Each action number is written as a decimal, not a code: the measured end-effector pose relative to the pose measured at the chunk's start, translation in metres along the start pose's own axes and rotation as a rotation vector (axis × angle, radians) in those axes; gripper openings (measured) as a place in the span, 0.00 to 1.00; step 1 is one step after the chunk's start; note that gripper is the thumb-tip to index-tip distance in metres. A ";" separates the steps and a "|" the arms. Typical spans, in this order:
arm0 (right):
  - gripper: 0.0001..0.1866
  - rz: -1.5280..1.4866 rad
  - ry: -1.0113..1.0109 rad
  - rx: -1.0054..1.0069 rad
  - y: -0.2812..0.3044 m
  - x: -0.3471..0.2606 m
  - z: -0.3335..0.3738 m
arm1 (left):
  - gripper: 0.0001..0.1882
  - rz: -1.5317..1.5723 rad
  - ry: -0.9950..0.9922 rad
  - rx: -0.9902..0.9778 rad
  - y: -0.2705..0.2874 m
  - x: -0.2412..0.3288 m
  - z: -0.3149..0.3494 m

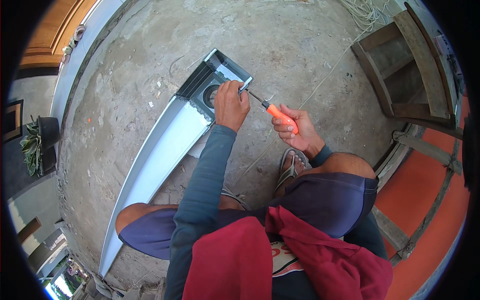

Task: The person assembles a metal gutter section by using a screwdriver to insert and tighten a screw into a pre-drilled hole, while another person assists by drilling and holding the workpiece.

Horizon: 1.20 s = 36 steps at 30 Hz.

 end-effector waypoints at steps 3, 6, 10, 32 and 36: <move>0.12 0.248 0.245 0.033 -0.004 -0.004 0.000 | 0.08 -0.017 0.038 -0.066 0.004 0.000 -0.002; 0.13 0.468 0.471 0.041 -0.008 -0.003 -0.002 | 0.08 -0.029 0.037 -0.065 0.008 -0.003 -0.002; 0.13 0.087 0.013 -0.093 0.000 0.001 -0.011 | 0.08 0.010 0.015 0.000 0.002 0.002 -0.001; 0.12 0.432 0.553 0.079 0.000 -0.001 -0.005 | 0.09 0.039 0.031 -0.021 0.006 0.000 -0.001; 0.14 0.582 0.778 0.105 -0.005 0.002 -0.003 | 0.10 0.052 0.029 -0.040 0.010 -0.001 -0.001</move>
Point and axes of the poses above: each hand's wrist, its own z-axis away from the middle knuckle, its own y-axis out of the back of the hand, x = y × z, the point moved 1 cm from there along -z, towards the middle knuckle, and after that the axes turned 15 degrees about x, right-handed, at the moved point
